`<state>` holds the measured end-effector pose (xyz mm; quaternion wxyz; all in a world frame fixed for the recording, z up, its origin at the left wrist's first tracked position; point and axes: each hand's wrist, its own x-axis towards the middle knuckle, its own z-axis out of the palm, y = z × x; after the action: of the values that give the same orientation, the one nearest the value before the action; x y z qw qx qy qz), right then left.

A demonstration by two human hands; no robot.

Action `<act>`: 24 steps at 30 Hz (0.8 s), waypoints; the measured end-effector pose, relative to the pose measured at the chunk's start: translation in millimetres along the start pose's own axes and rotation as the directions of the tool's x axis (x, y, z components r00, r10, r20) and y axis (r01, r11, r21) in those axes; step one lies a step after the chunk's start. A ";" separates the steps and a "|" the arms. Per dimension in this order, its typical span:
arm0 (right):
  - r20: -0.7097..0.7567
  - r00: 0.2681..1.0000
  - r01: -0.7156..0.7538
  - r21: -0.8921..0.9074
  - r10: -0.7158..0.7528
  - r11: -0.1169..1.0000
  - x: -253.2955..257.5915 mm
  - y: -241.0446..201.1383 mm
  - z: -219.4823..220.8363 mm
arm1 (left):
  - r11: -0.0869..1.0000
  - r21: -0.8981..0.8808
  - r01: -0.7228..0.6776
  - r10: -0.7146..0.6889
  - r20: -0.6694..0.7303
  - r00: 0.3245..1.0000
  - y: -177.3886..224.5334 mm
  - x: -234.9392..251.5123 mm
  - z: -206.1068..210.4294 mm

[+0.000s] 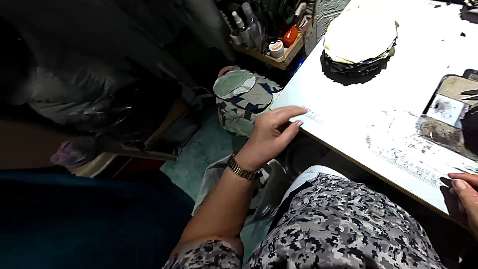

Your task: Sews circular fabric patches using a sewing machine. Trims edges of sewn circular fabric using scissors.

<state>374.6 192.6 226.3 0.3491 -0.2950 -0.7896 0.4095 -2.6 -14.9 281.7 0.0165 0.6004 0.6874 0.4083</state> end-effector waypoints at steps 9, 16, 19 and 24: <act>-0.067 0.998 -0.001 0.000 0.001 1.000 -4.5 8.5 2.6 | 0.949 0.118 -0.293 0.305 -0.106 0.946 -13.2 140.1 67.7; -0.093 0.996 0.013 -0.002 -0.013 1.000 -5.4 9.3 5.2 | 0.929 0.272 -0.249 0.239 0.073 0.968 -30.8 176.1 92.1; -0.090 0.996 0.022 0.013 -0.020 1.000 -4.9 9.7 5.5 | 0.915 0.311 -0.257 0.245 0.078 0.966 -30.6 178.2 92.2; -0.079 0.997 0.023 0.019 -0.022 1.000 -4.4 10.5 5.2 | 0.908 0.328 -0.262 0.251 0.076 0.965 -31.4 178.4 88.5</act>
<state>374.9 192.1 213.8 0.3876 -0.2986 -0.7742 0.4016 -32.4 184.4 287.9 -0.1287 0.6858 0.6617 0.2743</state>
